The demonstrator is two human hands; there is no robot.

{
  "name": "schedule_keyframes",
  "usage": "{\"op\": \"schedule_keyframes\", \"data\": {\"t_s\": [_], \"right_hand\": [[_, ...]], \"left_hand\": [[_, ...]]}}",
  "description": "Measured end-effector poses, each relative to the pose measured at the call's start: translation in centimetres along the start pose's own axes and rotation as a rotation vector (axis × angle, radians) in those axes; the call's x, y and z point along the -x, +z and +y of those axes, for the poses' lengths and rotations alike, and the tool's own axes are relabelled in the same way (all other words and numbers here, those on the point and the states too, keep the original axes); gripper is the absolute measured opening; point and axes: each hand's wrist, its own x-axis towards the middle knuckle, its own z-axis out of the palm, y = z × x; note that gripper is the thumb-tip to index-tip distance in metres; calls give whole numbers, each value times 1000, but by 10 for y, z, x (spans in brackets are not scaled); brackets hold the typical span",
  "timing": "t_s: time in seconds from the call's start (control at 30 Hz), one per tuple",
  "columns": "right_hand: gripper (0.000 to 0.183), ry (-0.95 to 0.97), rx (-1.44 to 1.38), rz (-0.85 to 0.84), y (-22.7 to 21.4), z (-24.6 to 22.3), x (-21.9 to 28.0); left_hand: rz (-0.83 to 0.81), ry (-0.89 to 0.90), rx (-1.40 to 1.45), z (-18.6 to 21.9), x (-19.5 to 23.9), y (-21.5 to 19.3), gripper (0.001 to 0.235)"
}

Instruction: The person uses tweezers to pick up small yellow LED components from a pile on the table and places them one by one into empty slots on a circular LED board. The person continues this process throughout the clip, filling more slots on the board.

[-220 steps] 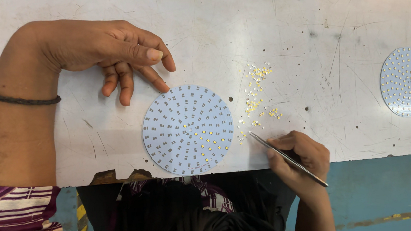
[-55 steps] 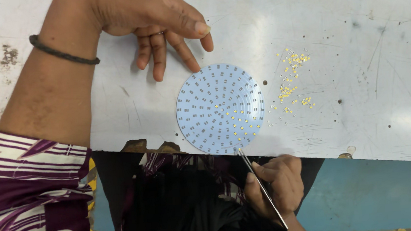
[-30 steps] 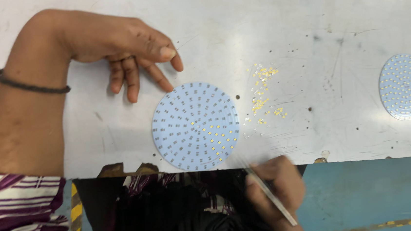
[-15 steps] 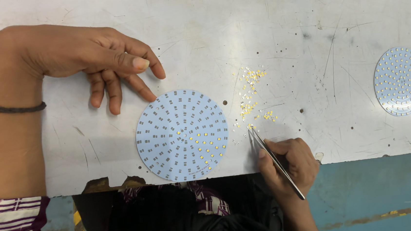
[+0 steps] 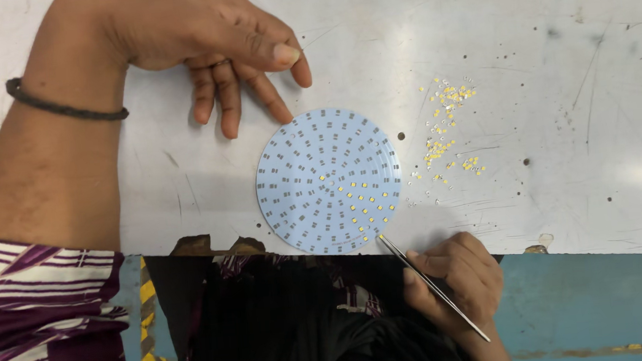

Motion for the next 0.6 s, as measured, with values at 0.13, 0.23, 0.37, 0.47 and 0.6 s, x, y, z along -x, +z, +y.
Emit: {"op": "schedule_keyframes", "data": {"t_s": [0.13,0.23,0.37,0.47,0.6], "right_hand": [[19,10,24,-24,1,-5,-1],[19,30,45,-29,3,-6,-3],[19,43,70,-50,2,-8,-5],[20,43,75,-56,2,-9,-6],[18,51,75,-58,2,-9,-5]], "left_hand": [[97,-21,-50,6,5,5,68],[110,-37,-52,11,7,7,68],[140,-49,-69,12,8,8,67],[150,-57,-69,11,7,8,67],[81,-10,-25,9,5,6,68]]}}
